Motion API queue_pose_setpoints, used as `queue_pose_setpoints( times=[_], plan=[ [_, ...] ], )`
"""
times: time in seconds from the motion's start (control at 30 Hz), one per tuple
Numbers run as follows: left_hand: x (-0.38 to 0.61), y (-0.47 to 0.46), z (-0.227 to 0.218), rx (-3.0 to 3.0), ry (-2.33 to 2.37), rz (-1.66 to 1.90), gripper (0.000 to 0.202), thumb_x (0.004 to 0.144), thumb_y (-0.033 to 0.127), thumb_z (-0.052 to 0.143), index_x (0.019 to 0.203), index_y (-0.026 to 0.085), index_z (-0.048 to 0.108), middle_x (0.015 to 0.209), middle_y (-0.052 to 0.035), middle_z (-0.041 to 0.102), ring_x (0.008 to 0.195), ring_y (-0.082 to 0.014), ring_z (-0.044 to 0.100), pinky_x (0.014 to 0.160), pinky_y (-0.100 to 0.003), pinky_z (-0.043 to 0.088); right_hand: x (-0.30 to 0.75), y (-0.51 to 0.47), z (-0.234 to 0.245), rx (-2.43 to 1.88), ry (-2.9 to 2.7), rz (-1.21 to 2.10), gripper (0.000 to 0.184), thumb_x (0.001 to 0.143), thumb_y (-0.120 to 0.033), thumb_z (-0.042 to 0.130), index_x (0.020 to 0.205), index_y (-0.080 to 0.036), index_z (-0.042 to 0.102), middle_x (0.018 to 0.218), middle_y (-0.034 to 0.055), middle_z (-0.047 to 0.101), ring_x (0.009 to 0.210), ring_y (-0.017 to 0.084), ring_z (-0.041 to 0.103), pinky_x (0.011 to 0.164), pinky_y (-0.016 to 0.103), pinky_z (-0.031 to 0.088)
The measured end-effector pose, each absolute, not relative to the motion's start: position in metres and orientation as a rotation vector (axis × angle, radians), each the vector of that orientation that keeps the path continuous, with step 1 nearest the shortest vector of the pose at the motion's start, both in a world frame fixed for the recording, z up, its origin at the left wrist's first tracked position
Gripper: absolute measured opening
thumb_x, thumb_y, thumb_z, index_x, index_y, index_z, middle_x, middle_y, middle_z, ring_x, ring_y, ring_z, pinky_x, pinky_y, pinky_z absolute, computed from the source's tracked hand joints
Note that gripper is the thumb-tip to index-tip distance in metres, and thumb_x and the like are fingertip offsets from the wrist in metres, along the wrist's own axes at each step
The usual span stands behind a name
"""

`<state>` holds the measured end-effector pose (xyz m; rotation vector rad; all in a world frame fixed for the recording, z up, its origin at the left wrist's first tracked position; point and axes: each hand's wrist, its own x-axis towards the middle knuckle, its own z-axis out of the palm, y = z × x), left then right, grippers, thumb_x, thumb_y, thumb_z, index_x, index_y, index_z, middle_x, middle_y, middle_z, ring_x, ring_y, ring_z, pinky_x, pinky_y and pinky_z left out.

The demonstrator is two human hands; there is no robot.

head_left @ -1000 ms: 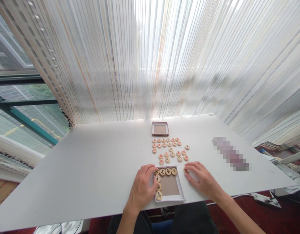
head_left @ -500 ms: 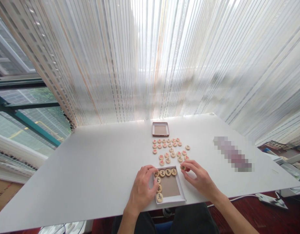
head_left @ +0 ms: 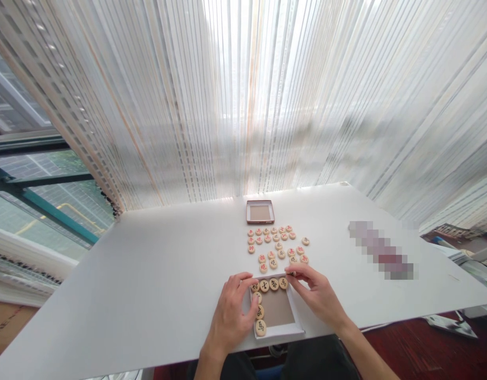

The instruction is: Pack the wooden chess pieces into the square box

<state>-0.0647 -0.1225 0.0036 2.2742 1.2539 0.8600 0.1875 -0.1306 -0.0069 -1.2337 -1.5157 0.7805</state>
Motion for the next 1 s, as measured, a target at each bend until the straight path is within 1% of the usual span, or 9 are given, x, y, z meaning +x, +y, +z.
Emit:
queue_pose_setpoints(
  times=[0.1,0.23,0.37,0.43,0.57,0.67,0.77,0.87,1.0],
  plan=[
    [-0.065,-0.122,0.004,2.279,1.252,0.855,0.028,0.092,0.023,0.057,0.12,0.027,0.059,0.128,-0.0086,0.058,0.12,-0.0267,0.055,0.103,-0.049,0.049,0.177,-0.134,-0.006,-1.165,-1.49,0.879,0.014,0.094,-0.031,0.064,0.105,-0.026,0.071,0.104,0.0046,0.071,0.094,0.021,0.068,0.083,0.032,0.057],
    [-0.065,-0.122,0.003,2.273,1.262,0.85,0.028,0.093,0.023,0.057,0.12,0.027,0.059,0.128,-0.0084,0.058,0.12,-0.0261,0.056,0.103,-0.048,0.049,0.169,-0.137,-0.006,-1.102,-1.422,0.879,0.012,0.095,-0.03,0.063,0.102,-0.026,0.072,0.103,0.0056,0.07,0.097,0.021,0.067,0.083,0.031,0.057],
    [-0.065,-0.122,0.001,2.278,1.264,0.864,0.028,0.093,0.023,0.057,0.121,0.026,0.059,0.128,-0.0093,0.058,0.12,-0.0269,0.055,0.103,-0.05,0.048,0.17,-0.138,-0.008,-1.12,-1.309,0.864,0.014,0.095,-0.033,0.062,0.102,-0.024,0.071,0.099,0.0055,0.067,0.083,0.018,0.066,0.074,0.029,0.058],
    [-0.065,-0.122,0.002,2.284,1.264,0.87,0.028,0.093,0.023,0.057,0.121,0.026,0.06,0.129,-0.0097,0.058,0.121,-0.0274,0.055,0.103,-0.05,0.048,0.172,-0.138,-0.01,-1.167,-1.266,0.899,0.019,0.095,-0.036,0.062,0.107,-0.023,0.069,0.095,0.005,0.068,0.079,0.017,0.067,0.076,0.03,0.058],
    [-0.064,-0.122,0.003,2.281,1.272,0.856,0.028,0.093,0.023,0.057,0.121,0.026,0.06,0.129,-0.0091,0.059,0.12,-0.0271,0.056,0.102,-0.049,0.05,0.173,-0.137,-0.015,-1.214,-1.181,1.026,0.032,0.093,-0.041,0.062,0.118,-0.021,0.064,0.085,0.0051,0.072,0.084,0.021,0.071,0.082,0.035,0.059],
    [-0.064,-0.123,0.004,2.288,1.274,0.85,0.028,0.093,0.023,0.057,0.121,0.026,0.06,0.129,-0.009,0.059,0.12,-0.0267,0.056,0.102,-0.049,0.05,0.174,-0.136,-0.018,-1.214,-1.122,1.063,0.039,0.09,-0.045,0.065,0.12,-0.02,0.063,0.084,0.0064,0.073,0.085,0.023,0.072,0.083,0.038,0.06],
    [-0.064,-0.123,0.003,2.299,1.278,0.862,0.028,0.093,0.022,0.057,0.12,0.026,0.06,0.128,-0.0088,0.059,0.12,-0.0266,0.057,0.102,-0.048,0.05,0.174,-0.136,-0.018,-1.205,-1.075,1.063,0.041,0.087,-0.046,0.069,0.119,-0.02,0.064,0.083,0.0069,0.074,0.085,0.024,0.073,0.082,0.039,0.06],
    [-0.064,-0.122,0.002,2.307,1.279,0.872,0.029,0.092,0.022,0.058,0.12,0.026,0.061,0.127,-0.0082,0.06,0.119,-0.0264,0.058,0.101,-0.047,0.051,0.174,-0.136,-0.017,-1.192,-1.052,1.063,0.041,0.085,-0.046,0.072,0.116,-0.02,0.066,0.081,0.0057,0.074,0.082,0.023,0.073,0.08,0.037,0.061],
    [-0.064,-0.122,0.002,2.311,1.28,0.863,0.028,0.092,0.023,0.058,0.12,0.026,0.061,0.127,-0.008,0.06,0.119,-0.0263,0.058,0.1,-0.048,0.051,0.173,-0.136,-0.017,-1.198,-1.087,1.023,0.034,0.083,-0.046,0.075,0.104,-0.021,0.068,0.081,0.0049,0.072,0.079,0.022,0.071,0.075,0.034,0.06]
  ],
)
